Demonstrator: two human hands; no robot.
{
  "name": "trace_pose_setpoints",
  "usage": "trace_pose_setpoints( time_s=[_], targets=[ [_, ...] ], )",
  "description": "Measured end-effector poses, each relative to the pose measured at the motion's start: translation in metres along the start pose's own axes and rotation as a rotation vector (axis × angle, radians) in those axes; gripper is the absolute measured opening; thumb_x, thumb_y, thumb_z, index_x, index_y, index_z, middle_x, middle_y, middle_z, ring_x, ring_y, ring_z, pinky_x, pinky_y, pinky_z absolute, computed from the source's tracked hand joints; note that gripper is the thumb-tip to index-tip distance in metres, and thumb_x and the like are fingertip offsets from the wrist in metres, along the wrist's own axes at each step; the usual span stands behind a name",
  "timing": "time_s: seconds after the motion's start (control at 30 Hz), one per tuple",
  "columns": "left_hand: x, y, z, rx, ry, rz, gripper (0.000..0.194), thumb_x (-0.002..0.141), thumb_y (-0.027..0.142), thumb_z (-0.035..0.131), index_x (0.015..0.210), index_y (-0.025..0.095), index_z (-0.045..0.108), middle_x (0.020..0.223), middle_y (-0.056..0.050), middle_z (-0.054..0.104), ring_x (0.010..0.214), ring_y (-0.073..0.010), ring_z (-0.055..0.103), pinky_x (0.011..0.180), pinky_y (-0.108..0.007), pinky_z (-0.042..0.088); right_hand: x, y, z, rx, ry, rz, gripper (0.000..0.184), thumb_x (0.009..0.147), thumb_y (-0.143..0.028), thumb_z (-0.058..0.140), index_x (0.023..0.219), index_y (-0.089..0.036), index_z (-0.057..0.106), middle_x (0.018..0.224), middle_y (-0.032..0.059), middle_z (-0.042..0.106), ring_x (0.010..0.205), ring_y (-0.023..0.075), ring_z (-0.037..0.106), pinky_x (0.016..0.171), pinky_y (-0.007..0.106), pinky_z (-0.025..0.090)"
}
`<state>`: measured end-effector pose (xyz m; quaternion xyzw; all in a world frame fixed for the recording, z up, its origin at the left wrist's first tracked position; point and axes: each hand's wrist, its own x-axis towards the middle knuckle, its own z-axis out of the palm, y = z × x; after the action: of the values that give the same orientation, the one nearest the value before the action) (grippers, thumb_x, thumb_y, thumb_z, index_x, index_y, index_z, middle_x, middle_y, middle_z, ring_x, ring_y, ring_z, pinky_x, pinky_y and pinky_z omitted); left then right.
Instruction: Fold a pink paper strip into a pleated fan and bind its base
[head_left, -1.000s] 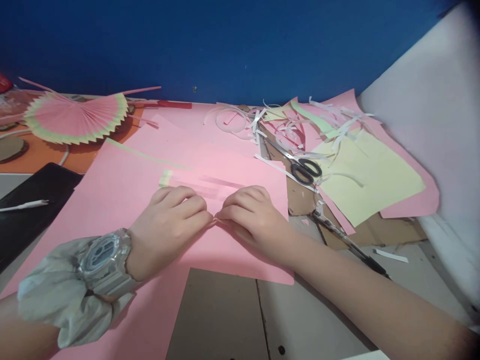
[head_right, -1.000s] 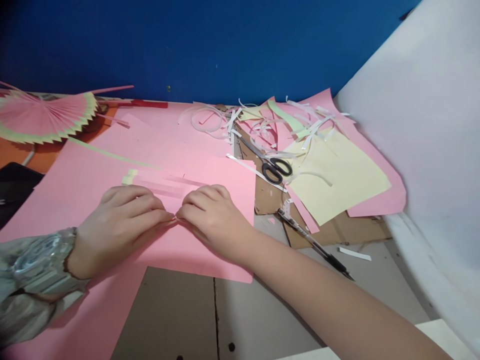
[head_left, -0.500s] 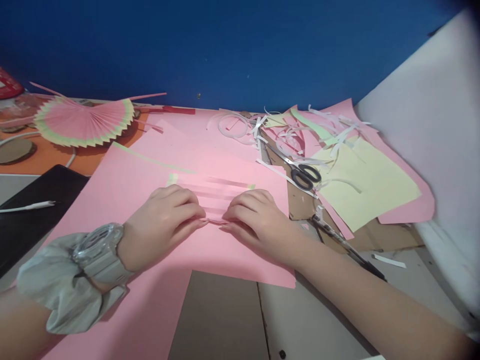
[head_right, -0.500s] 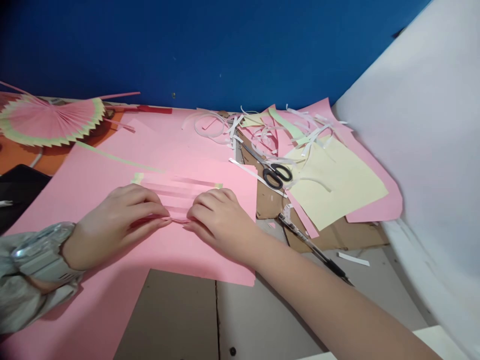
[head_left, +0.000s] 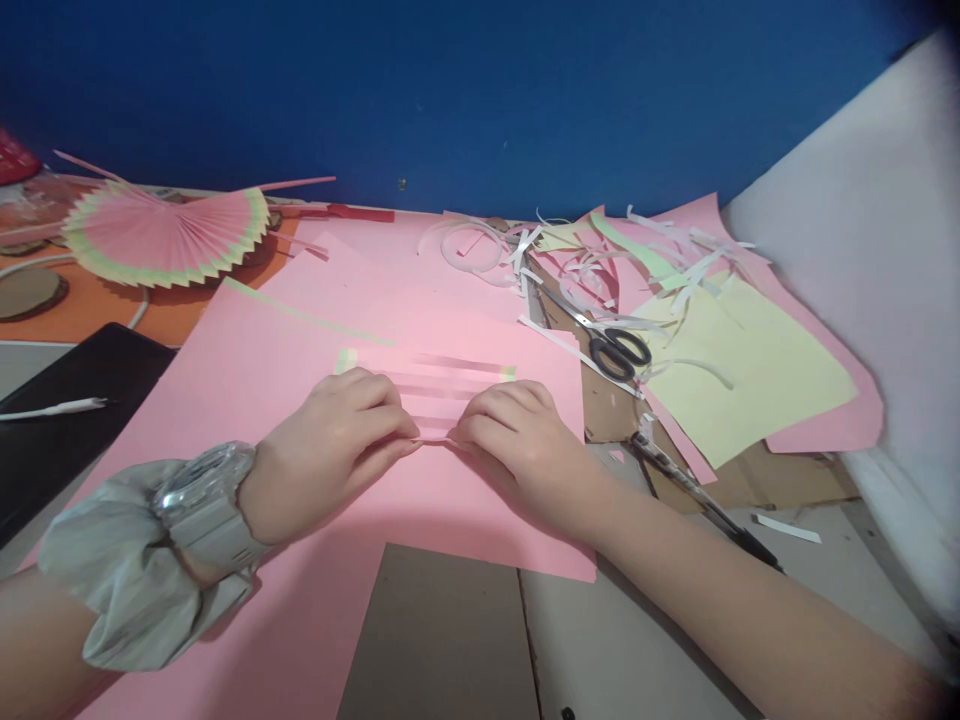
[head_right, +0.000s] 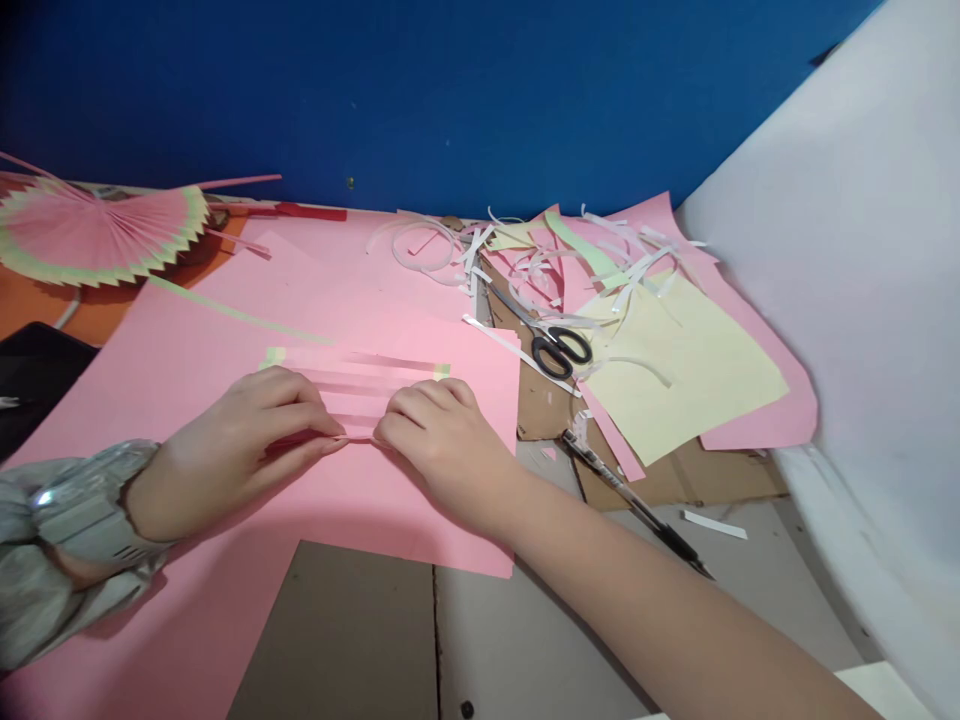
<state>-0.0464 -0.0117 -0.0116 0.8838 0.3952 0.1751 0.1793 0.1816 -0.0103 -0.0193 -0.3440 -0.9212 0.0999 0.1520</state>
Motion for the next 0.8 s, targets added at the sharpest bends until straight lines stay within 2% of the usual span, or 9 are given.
trace_pose_setpoints(
  time_s=[0.13,0.27,0.4,0.8],
  targets=[
    [-0.003,-0.005,-0.003,0.053,0.02,-0.024,0.017,0.084,0.034,0.055,0.095,0.023,0.062,0.092,-0.002,0.055,0.09,-0.0181,0.047,0.083,-0.036,0.037,-0.004,0.012,-0.003,-0.009,0.031,-0.069,0.013,0.087,-0.013,0.048,0.092,-0.016,0.06,0.094,0.0066,0.06,0.095,0.0185,0.048,0.085,0.035,0.036],
    [-0.004,-0.007,-0.004,-0.04,-0.012,-0.088,0.02,0.083,0.037,0.056,0.096,0.022,0.06,0.093,-0.001,0.053,0.089,-0.0164,0.048,0.082,-0.033,0.039,-0.005,0.021,-0.005,0.004,0.04,-0.098,0.013,0.086,-0.013,0.049,0.091,-0.015,0.06,0.093,0.0078,0.06,0.093,0.0188,0.048,0.084,0.035,0.039],
    [-0.002,-0.008,-0.004,-0.126,-0.04,-0.159,0.018,0.084,0.037,0.054,0.093,0.022,0.059,0.092,0.0,0.052,0.086,-0.0144,0.048,0.078,-0.029,0.041,-0.004,0.021,-0.004,0.026,0.033,-0.089,0.012,0.087,-0.014,0.048,0.09,-0.015,0.06,0.092,0.0072,0.06,0.092,0.0185,0.049,0.082,0.035,0.04],
    [0.0,-0.006,-0.004,-0.129,-0.053,-0.188,0.013,0.087,0.031,0.05,0.088,0.021,0.058,0.089,-0.001,0.055,0.087,-0.0166,0.048,0.079,-0.032,0.039,-0.003,0.019,-0.005,0.065,0.029,-0.05,0.011,0.088,-0.015,0.048,0.09,-0.018,0.058,0.09,0.0063,0.06,0.091,0.0181,0.049,0.081,0.035,0.041]
  ],
)
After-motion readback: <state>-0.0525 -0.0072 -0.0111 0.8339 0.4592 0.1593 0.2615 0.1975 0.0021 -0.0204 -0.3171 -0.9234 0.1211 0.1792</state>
